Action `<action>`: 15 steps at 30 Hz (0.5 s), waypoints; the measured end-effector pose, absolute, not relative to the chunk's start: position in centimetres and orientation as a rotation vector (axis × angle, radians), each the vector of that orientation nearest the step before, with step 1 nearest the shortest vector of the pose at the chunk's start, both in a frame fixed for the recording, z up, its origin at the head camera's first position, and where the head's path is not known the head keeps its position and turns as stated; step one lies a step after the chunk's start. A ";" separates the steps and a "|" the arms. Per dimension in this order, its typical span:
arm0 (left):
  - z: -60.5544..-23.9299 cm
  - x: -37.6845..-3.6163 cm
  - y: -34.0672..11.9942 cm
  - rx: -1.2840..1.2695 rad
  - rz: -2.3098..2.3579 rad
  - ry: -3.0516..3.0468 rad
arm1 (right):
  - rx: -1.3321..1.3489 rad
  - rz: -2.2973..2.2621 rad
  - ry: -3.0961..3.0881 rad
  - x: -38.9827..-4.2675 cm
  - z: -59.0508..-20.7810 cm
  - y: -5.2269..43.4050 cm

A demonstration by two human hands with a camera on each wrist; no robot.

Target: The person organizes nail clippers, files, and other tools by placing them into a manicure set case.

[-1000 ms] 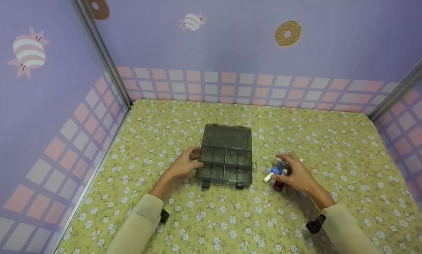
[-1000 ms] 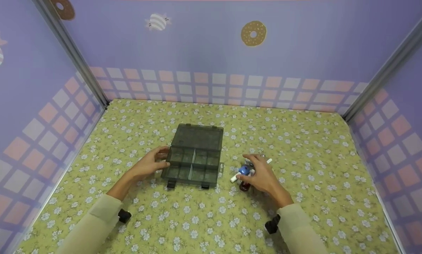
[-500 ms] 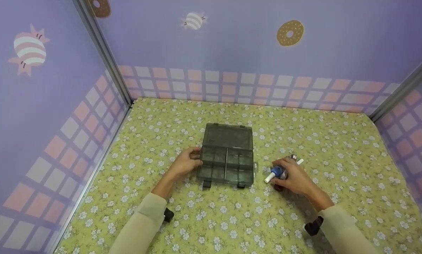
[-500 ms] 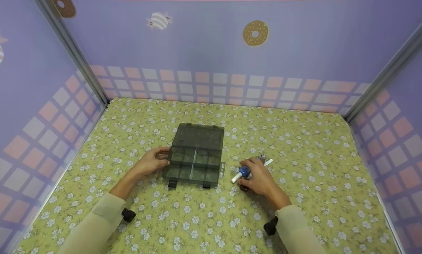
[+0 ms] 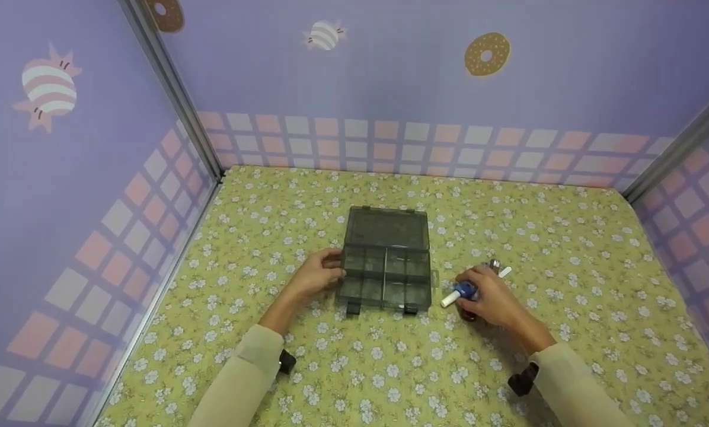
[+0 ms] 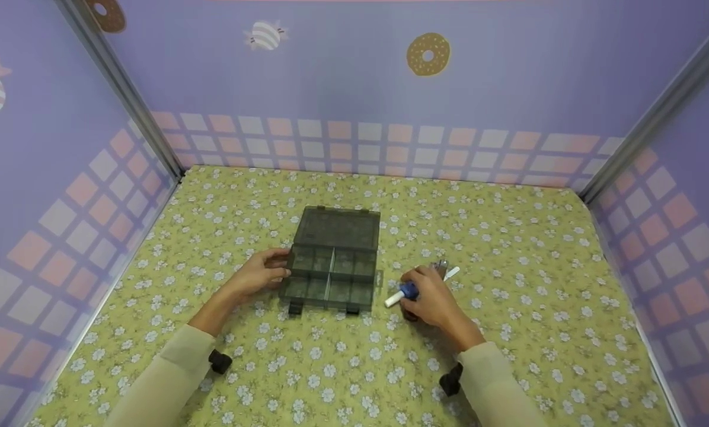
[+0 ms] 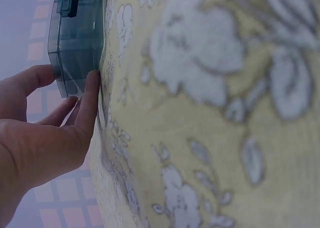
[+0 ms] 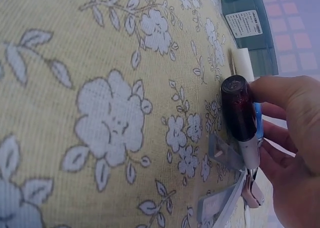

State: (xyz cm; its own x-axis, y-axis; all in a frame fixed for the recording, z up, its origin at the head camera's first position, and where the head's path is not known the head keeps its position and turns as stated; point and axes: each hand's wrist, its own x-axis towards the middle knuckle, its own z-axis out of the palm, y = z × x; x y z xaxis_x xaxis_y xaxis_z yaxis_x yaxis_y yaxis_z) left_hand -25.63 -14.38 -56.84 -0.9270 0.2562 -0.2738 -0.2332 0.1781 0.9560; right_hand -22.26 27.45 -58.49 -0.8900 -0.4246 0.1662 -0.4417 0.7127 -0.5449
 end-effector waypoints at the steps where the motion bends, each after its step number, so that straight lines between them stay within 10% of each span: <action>1: -56.8 -25.6 -14.4 0.027 1.806 2.072 | 0.733 0.924 -2.882 -22.3 -58.4 27.4; 15: -56.9 -25.3 -14.3 0.023 1.819 2.041 | 0.814 0.778 -2.945 -22.8 -57.8 26.8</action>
